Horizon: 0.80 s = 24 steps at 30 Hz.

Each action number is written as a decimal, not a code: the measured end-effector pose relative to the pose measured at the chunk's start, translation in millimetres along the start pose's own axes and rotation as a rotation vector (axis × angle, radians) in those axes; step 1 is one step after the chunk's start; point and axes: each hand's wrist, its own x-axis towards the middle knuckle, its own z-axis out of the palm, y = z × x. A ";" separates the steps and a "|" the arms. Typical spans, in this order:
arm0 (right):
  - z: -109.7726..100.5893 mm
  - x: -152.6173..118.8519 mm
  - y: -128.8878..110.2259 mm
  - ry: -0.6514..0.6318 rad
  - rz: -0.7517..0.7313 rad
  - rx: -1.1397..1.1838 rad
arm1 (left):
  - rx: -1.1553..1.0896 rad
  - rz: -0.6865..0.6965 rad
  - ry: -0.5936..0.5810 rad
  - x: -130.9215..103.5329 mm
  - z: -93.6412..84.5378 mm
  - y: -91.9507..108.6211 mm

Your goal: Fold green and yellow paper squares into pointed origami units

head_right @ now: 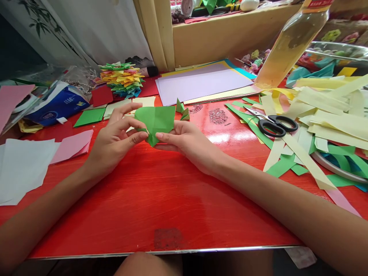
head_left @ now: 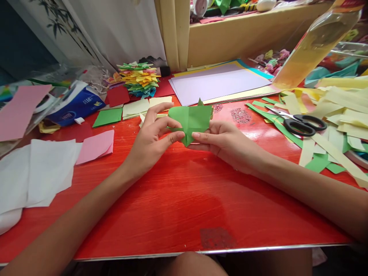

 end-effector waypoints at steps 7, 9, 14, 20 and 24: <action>-3.6 1.1 1.8 0.077 0.015 -0.033 | 0.041 0.067 0.047 2.9 -6.8 2.2; -4.0 0.7 1.2 0.086 0.014 -0.041 | 0.111 0.111 0.053 2.7 -7.7 4.7; -1.6 -1.5 0.3 0.100 -0.016 -0.072 | 0.199 0.093 0.036 0.5 -6.1 10.3; 1.1 -2.2 2.4 0.094 -0.025 -0.067 | 0.213 0.109 -0.002 1.1 -3.2 6.3; 2.1 -2.5 1.9 0.081 -0.034 -0.047 | 0.216 0.055 -0.015 0.5 -2.0 7.3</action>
